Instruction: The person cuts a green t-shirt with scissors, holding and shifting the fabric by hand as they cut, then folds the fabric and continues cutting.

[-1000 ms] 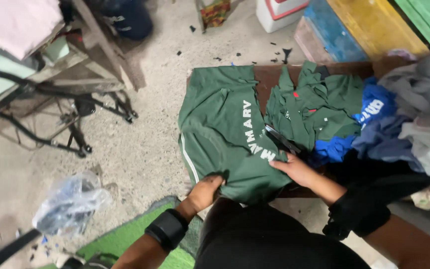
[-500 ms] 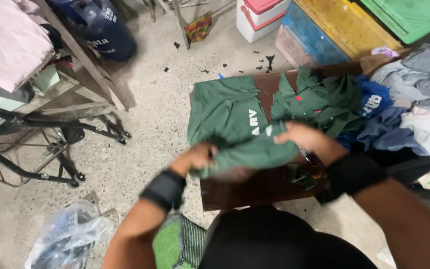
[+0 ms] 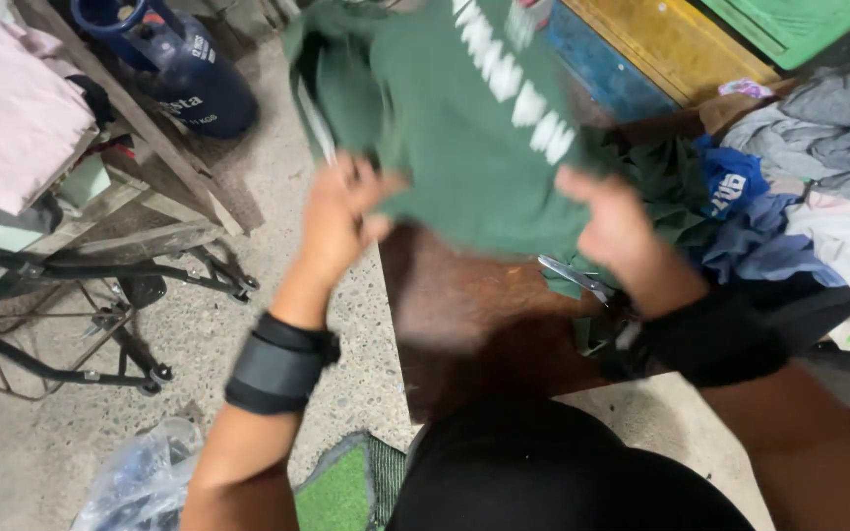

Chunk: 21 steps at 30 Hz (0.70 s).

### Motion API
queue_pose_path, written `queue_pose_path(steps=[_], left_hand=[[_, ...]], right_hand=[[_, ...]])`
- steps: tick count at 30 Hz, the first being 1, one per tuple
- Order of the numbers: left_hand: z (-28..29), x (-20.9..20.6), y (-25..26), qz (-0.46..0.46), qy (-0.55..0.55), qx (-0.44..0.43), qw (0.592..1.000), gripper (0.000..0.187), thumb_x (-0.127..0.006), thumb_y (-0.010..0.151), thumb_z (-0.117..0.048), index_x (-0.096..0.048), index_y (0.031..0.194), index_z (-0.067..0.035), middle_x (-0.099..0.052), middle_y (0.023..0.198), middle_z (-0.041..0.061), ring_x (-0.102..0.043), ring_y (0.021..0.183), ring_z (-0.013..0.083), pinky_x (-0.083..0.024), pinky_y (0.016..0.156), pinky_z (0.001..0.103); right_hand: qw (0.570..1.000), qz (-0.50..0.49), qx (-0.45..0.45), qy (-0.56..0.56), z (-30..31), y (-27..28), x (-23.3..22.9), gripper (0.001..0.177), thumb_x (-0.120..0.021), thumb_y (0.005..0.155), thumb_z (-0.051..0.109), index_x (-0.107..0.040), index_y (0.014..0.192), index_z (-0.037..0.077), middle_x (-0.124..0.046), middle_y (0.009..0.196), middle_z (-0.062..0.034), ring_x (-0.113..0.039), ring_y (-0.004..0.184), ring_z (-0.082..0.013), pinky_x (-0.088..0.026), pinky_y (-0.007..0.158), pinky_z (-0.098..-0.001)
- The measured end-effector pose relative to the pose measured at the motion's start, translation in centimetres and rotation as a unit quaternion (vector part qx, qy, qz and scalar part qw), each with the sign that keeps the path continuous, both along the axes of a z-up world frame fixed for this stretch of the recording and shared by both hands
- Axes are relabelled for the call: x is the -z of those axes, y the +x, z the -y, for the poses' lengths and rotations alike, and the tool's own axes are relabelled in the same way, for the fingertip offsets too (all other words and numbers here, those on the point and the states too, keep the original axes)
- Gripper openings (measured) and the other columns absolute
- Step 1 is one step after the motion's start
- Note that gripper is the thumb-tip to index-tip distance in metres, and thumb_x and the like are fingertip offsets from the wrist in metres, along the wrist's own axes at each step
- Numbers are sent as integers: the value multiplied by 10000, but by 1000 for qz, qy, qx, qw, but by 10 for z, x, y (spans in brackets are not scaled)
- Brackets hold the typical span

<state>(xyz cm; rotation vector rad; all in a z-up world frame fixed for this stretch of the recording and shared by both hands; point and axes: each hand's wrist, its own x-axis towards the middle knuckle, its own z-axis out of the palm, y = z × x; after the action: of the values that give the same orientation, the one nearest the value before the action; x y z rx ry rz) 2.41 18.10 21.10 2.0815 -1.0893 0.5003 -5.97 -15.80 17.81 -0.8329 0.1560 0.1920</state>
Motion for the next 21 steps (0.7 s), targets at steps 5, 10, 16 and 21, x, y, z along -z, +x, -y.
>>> queue_pose_path(steps=[5, 10, 16, 21], left_hand=[[-19, 174, -55, -134, 172, 20, 976, 378, -754, 774, -223, -771, 1147, -288, -544, 914, 53, -528, 891, 269, -441, 752, 425], [-23, 203, -105, -179, 266, 44, 946, 549, -772, 692, -172, -744, 1229, -284, -594, 1164, 42, -521, 1126, 279, -394, 935, 459], [-25, 201, -112, -128, 235, 67, 961, 509, -760, 705, -143, -753, 1207, -226, -620, 1237, 30, -525, 1192, 275, -376, 1017, 455], [-29, 187, -104, -143, 206, 109, 962, 442, -752, 701, -155, -761, 1139, -211, -642, 1168, 42, -536, 1171, 289, -381, 1036, 459]], right_hand=[[960, -254, -58, -102, 46, -75, 238, 398, -660, 943, 227, -646, 1266, -5, -708, 1200, -149, -683, 1044, -292, -522, 963, -485], [924, -205, -88, -311, 55, -124, 265, 347, -766, 893, 256, -694, 1112, -3, -712, 1070, -89, -669, 963, -167, -511, 870, -360], [826, -200, -191, -492, 57, -143, 264, 258, -851, 802, 241, -745, 954, 61, -739, 932, -95, -654, 882, -198, -510, 786, -352], [790, -159, -49, -590, 57, -149, 244, 273, -760, 953, 313, -739, 1000, 44, -665, 779, -158, -605, 779, -253, -492, 742, -385]])
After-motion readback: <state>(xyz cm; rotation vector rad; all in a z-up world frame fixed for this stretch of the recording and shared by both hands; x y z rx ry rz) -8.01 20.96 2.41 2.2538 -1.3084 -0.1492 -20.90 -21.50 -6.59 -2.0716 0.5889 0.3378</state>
